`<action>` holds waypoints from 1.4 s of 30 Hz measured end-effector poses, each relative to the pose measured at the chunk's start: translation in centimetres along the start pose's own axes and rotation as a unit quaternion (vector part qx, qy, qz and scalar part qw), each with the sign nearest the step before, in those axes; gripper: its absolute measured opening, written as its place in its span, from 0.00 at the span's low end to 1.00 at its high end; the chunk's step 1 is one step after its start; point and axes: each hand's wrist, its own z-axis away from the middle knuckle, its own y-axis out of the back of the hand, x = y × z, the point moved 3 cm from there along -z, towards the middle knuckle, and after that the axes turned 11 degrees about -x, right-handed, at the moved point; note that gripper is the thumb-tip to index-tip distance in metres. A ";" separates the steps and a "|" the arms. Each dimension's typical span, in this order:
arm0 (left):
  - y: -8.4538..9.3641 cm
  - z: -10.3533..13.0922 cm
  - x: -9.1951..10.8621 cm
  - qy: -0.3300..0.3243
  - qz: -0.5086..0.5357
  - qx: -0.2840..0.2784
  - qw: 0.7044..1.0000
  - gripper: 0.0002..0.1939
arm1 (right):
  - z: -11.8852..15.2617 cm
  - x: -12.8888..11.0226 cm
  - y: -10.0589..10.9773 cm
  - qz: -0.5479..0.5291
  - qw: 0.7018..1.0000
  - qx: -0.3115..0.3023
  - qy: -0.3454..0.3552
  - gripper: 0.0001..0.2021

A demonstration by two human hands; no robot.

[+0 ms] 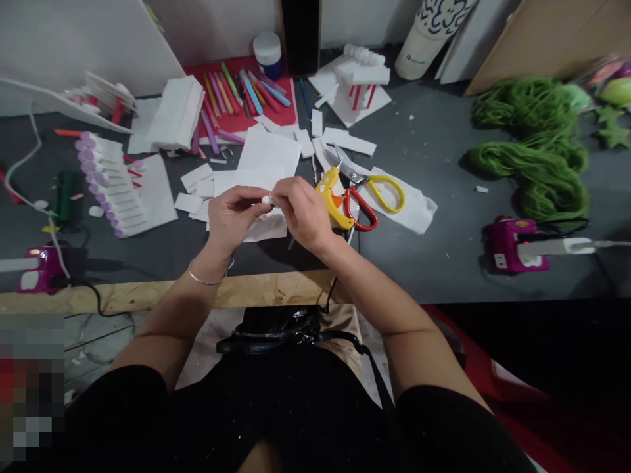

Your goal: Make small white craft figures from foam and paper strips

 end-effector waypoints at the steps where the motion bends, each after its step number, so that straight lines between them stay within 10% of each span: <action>1: 0.0 0.0 -0.1 0.009 0.009 -0.007 1.000 0.21 | 0.0 0.1 -0.1 0.015 1.000 -0.008 0.003 0.16; 7: 0.7 -0.1 0.0 0.014 -0.003 -0.033 0.999 0.17 | -0.1 0.1 0.4 0.020 0.999 -0.050 0.002 0.15; 17: 1.2 0.3 1.7 -0.136 -0.168 -0.078 0.973 0.10 | -0.7 1.1 0.4 -0.332 0.930 -0.106 -0.117 0.24; 28: 1.3 0.1 1.9 -0.175 -0.168 -0.055 0.969 0.07 | -0.5 1.5 0.7 -0.348 0.923 -0.114 -0.116 0.16; 36: -0.3 0.0 0.2 -0.002 0.011 0.020 1.000 0.23 | -0.3 0.8 0.4 -0.131 0.991 -0.011 -0.023 0.02; 42: 0.8 -0.2 1.4 -0.068 -0.068 -0.087 0.992 0.28 | -0.7 1.4 0.5 -0.381 0.910 -0.074 -0.144 0.17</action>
